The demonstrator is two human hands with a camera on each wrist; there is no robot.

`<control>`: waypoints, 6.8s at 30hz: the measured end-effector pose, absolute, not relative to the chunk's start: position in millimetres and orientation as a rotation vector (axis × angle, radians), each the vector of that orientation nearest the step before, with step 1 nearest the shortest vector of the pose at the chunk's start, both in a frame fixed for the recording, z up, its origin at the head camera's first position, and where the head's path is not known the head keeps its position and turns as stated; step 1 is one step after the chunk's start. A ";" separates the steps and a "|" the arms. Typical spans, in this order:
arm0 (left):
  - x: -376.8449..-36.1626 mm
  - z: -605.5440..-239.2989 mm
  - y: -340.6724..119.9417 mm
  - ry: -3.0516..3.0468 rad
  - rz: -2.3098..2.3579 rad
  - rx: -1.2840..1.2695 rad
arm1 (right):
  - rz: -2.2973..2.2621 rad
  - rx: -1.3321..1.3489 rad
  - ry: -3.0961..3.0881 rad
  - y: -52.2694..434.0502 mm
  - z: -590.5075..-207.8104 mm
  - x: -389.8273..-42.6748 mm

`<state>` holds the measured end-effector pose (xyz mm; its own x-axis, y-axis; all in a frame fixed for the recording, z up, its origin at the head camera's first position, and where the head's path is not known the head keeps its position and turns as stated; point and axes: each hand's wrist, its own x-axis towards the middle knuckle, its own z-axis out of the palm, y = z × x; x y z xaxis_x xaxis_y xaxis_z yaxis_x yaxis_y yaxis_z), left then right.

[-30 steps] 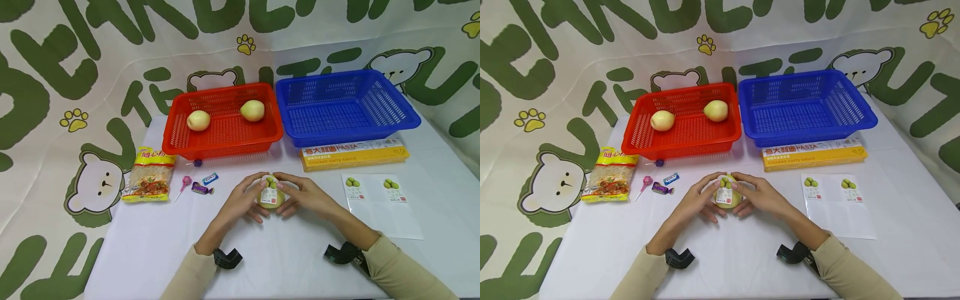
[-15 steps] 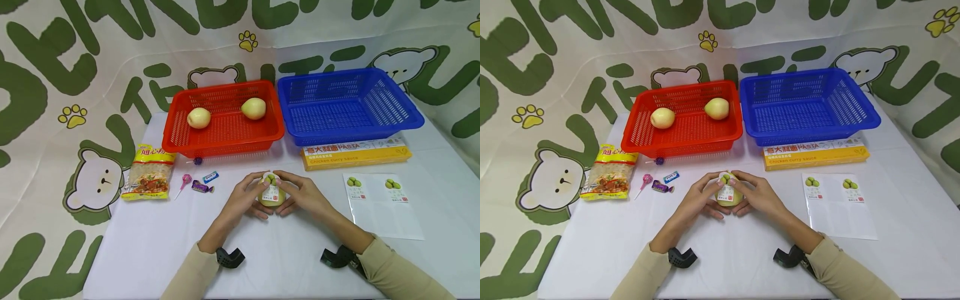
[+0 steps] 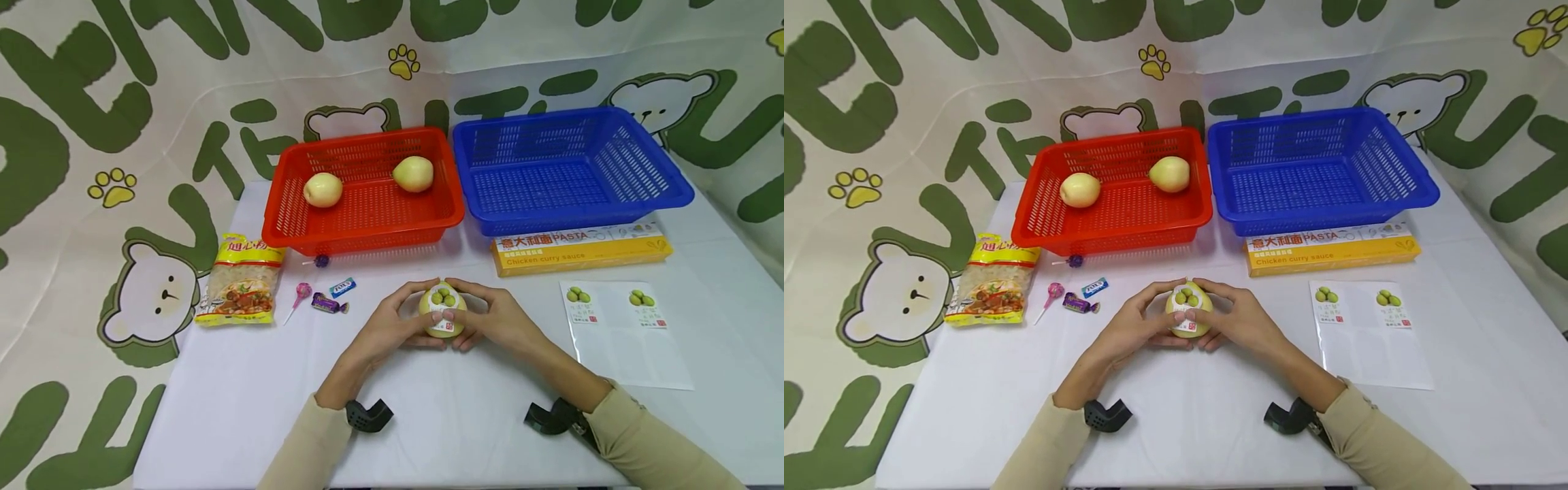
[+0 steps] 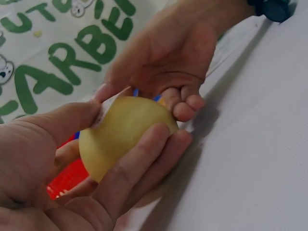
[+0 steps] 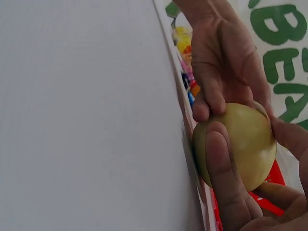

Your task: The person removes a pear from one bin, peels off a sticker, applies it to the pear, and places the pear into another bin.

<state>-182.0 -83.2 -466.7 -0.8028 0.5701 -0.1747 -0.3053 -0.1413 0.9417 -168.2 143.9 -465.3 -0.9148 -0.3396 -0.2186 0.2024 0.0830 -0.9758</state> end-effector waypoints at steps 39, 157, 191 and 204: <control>-181.0 -467.8 -79.4 1.715 1.892 0.402 | -1.820 -0.450 2.018 152.2 -468.5 -173.6; -197.7 -475.1 -84.0 1.462 1.955 0.443 | -1.775 -0.318 2.179 148.0 -468.4 -174.7; -189.7 -476.6 -81.6 1.635 1.864 0.566 | -1.597 -0.592 2.211 161.0 -470.0 -177.4; -193.3 -480.0 -84.4 1.803 1.699 0.619 | -1.551 -0.645 2.238 164.9 -469.8 -180.4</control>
